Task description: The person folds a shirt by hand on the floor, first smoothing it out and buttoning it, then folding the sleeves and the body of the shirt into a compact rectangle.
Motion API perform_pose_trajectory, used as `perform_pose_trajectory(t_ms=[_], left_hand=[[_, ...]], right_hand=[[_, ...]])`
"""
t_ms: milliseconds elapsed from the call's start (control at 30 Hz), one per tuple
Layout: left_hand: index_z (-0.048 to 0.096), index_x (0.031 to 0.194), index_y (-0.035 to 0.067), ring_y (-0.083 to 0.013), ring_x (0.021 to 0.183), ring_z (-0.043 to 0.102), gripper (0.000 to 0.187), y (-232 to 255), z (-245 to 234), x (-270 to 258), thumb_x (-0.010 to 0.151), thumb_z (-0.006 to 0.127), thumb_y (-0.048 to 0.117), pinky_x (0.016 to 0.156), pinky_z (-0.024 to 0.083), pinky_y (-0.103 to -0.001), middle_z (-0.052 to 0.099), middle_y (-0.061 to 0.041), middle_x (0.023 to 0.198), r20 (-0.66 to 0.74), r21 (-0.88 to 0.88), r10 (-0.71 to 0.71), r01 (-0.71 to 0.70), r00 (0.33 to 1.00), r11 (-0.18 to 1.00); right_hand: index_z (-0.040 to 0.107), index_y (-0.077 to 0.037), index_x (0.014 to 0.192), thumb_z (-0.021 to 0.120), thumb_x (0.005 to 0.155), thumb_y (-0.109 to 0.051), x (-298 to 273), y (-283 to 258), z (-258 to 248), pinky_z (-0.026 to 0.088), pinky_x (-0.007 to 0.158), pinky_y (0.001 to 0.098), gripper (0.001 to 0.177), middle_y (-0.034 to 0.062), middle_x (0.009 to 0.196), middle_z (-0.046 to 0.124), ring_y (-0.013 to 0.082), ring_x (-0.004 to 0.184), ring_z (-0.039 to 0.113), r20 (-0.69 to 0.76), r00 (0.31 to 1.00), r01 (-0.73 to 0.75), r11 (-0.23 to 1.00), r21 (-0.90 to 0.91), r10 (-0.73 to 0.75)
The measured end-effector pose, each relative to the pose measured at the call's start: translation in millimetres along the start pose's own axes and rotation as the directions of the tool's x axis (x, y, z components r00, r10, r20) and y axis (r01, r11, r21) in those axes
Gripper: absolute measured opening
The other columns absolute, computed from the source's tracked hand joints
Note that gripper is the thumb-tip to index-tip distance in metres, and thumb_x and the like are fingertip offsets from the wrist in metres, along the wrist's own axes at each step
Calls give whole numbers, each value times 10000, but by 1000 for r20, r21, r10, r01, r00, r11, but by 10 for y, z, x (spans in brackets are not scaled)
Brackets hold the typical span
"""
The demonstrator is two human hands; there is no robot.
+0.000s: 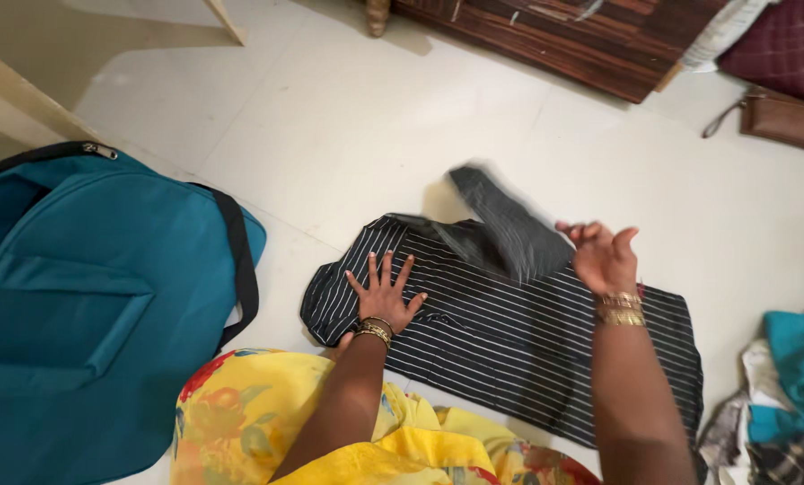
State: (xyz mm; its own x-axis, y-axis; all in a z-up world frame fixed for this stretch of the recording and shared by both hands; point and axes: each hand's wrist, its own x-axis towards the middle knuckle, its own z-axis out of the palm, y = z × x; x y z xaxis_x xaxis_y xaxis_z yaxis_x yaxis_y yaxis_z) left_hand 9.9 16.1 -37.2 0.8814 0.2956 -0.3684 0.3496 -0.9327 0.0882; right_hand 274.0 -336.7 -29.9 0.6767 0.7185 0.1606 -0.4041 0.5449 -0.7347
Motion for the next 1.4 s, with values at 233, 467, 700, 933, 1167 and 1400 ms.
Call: perform_pose_trajectory(t_ms=[233,467,700,933,1167,1400], left_hand=[[202,1610,348,-394,1549,-157,830,-31,1,13,917,254,801,1078,-70,-833,-25,-88,1722,48,1,-5,5,999,1000],[225,1599,345,-395,1540,-177,824,-59,32,26,906,254,788,1067,-97,-831,-41,-82,1712,19,-59,6,-4,1000,998],[208,1609,339,-406,1546,-161,828,-84,32,15,912,242,786,1073,-99,-832,-29,-85,1721,-25,-64,21,-22,999,998],[155,1616,363,-397,1519,-170,860,-109,242,83,876,230,795,1053,-109,-843,-32,-83,1689,-78,-149,35,-47,996,988],[574,1437,162,-330,1498,361,575,511,719,494,997,508,526,1267,214,-596,432,-148,1604,-312,-645,7,-217,950,733],[354,1555,112,-403,1449,400,904,506,570,1199,919,378,755,1152,321,-607,409,-236,1587,369,-455,176,342,913,-822]], right_hand=[[688,-120,1156,563,944,-592,-879,-182,566,430,1080,523,533,96,1257,690,273,1258,587,-626,756,-481,810,-334,191],[650,-96,1250,746,879,-376,60,503,1478,487,1069,469,476,120,1335,658,276,1288,595,-626,778,-623,185,-760,48],[643,-101,1339,821,821,-152,859,1091,1670,554,1000,401,550,132,1214,707,267,1101,705,-803,588,-808,16,-589,99],[656,-42,1088,656,920,85,950,-154,1933,530,899,288,210,38,1015,698,132,935,641,-390,921,-228,806,-546,-4],[571,-77,1238,608,987,85,661,-952,2798,531,1028,362,301,76,1211,676,167,1106,660,-176,974,95,965,-244,-141],[544,-84,1208,673,907,-2,-830,-1165,1813,592,917,454,337,130,1130,671,284,1066,700,-188,941,262,957,-126,-282]])
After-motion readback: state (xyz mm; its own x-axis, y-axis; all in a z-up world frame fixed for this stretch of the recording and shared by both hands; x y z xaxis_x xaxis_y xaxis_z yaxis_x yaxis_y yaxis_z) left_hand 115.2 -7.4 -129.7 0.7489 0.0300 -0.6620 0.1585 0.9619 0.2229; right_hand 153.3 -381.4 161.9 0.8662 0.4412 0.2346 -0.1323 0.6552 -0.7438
